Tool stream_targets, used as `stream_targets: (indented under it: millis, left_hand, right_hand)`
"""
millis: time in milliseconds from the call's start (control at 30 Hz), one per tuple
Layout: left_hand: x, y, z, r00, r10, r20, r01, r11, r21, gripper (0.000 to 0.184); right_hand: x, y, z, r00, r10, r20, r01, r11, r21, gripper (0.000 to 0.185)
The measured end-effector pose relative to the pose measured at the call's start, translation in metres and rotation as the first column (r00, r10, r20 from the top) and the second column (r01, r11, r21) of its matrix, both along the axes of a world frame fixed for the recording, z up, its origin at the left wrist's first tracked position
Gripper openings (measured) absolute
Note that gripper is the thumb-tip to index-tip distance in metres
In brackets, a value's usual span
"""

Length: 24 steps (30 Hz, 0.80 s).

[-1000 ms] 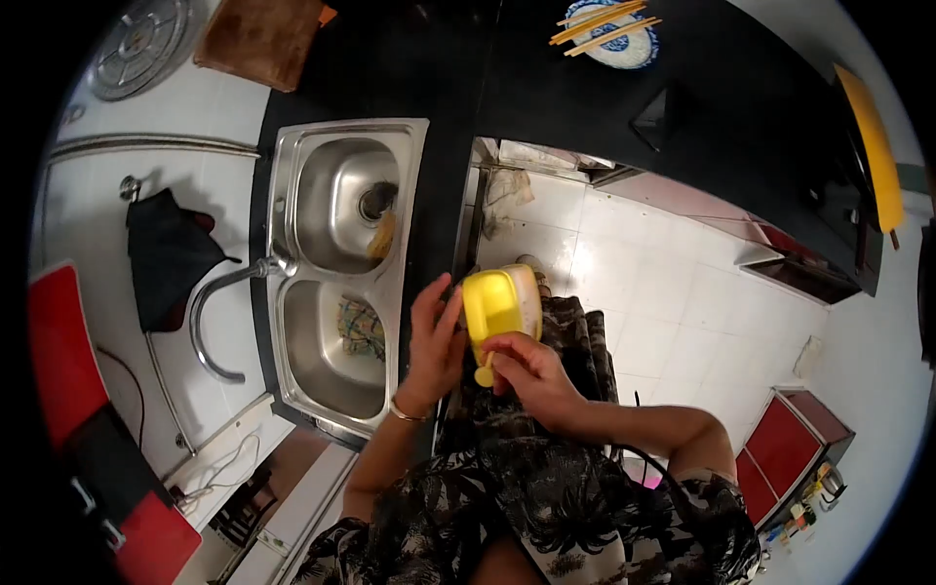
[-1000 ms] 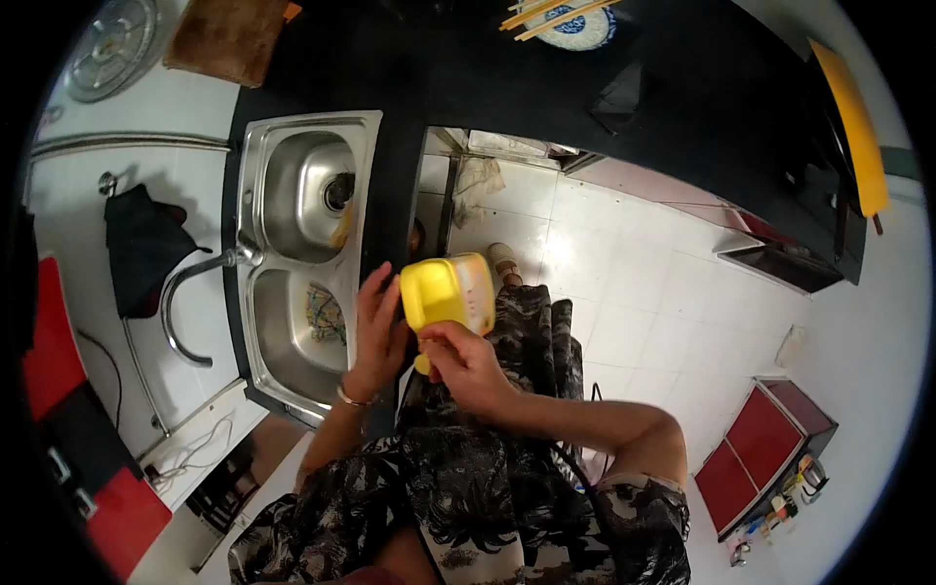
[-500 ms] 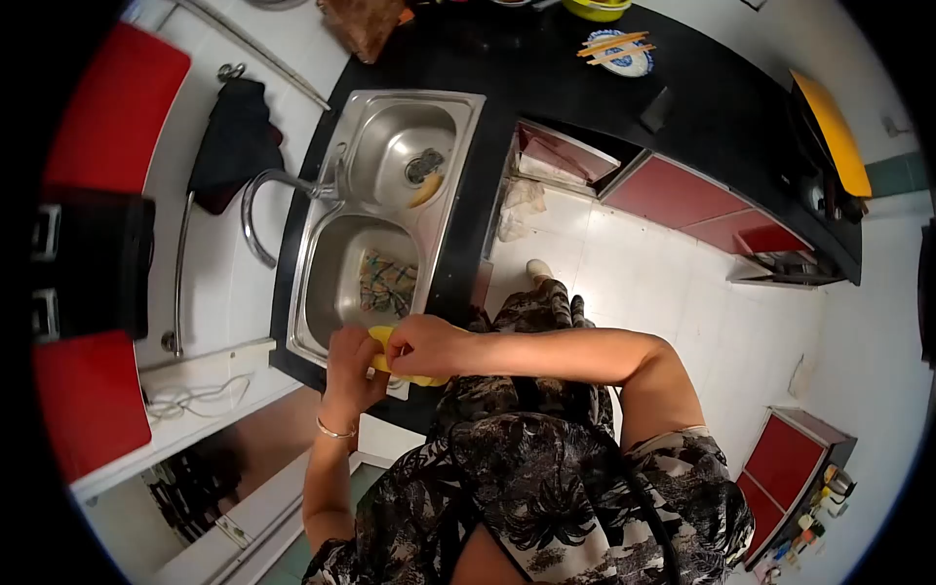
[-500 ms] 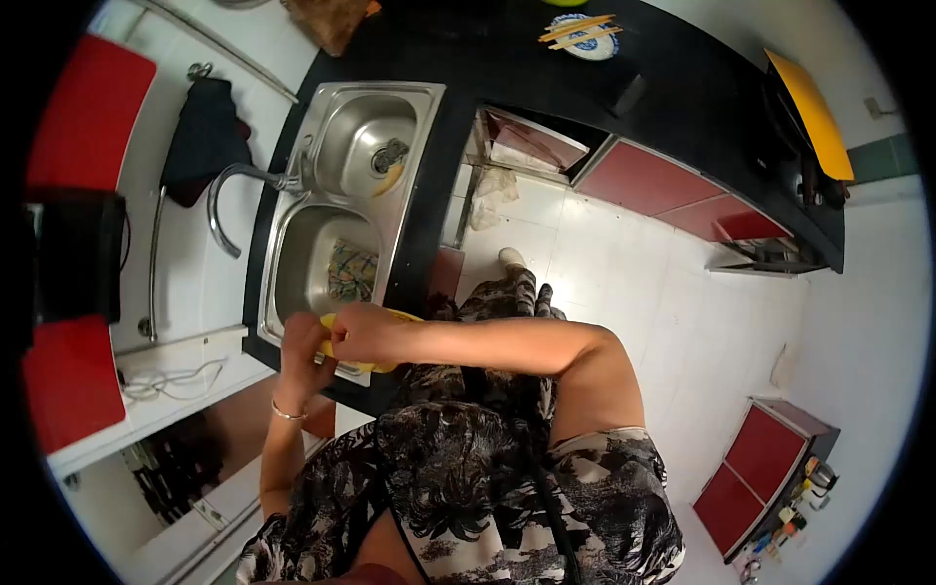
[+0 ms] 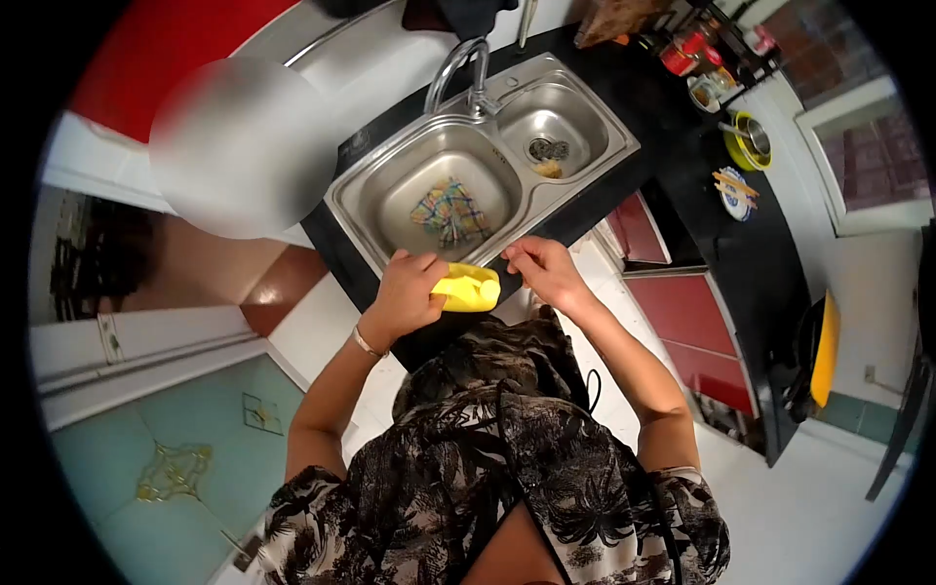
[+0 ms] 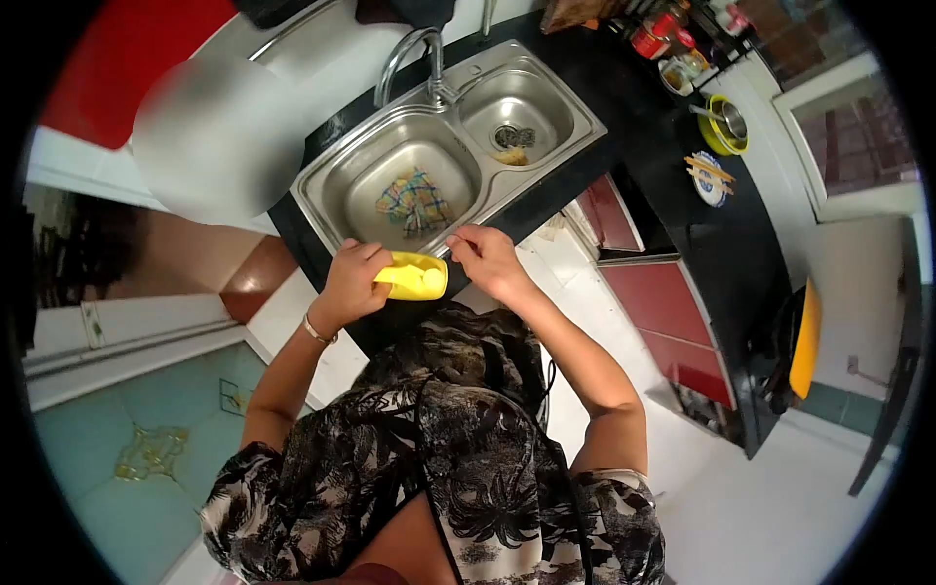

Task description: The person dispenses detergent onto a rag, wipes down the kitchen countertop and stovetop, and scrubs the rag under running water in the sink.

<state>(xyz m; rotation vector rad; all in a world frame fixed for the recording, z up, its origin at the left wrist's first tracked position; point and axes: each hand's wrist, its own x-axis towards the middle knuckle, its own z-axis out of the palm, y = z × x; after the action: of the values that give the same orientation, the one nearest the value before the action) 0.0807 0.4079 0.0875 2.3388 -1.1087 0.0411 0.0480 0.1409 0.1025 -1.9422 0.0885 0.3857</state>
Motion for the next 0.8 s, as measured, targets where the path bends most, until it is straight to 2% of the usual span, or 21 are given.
stream_targets:
  millis: [67,133,167,300,400,500,600,800]
  left_hand:
    - [-0.003,-0.005,-0.005,1.000,0.018,0.022,-0.017,0.999,-0.047,0.027]
    - [-0.005,-0.009,-0.001,1.000,0.005,-0.005,-0.005,0.999,-0.047,0.024]
    - [-0.007,-0.011,0.001,1.000,0.011,-0.026,-0.012,0.999,-0.046,0.024]
    - [-0.008,-0.016,-0.008,0.998,-0.018,-0.052,0.012,0.994,-0.109,0.025]
    - [-0.010,-0.018,-0.008,0.998,0.011,-0.065,-0.018,0.993,-0.115,0.025]
    - [-0.012,-0.022,-0.010,0.997,0.031,-0.070,-0.039,0.992,-0.117,0.024]
    - [-0.010,-0.021,-0.008,0.996,0.005,-0.088,-0.018,0.989,-0.146,0.026]
    - [-0.014,-0.025,-0.016,0.996,0.010,-0.087,-0.018,0.996,-0.092,0.031]
  right_hand:
    - [-0.008,0.001,0.001,0.977,0.144,0.156,-0.102,0.963,-0.250,0.024]
    - [-0.022,0.012,0.015,0.897,0.335,0.288,-0.182,0.874,-0.451,0.026]
    - [-0.027,0.018,0.021,0.850,0.446,0.279,-0.200,0.764,-0.613,0.027]
    - [-0.031,0.027,0.025,0.798,0.562,0.218,-0.201,0.589,-0.783,0.028]
    - [-0.028,0.030,0.035,0.805,0.566,0.178,-0.233,0.576,-0.783,0.026]
    - [-0.027,0.019,0.026,0.782,0.558,0.278,-0.230,0.673,-0.703,0.024]
    - [-0.026,0.019,0.024,0.791,0.552,0.263,-0.261,0.694,-0.671,0.023]
    - [-0.039,0.021,0.003,0.799,0.475,0.368,-0.135,0.739,-0.660,0.022]
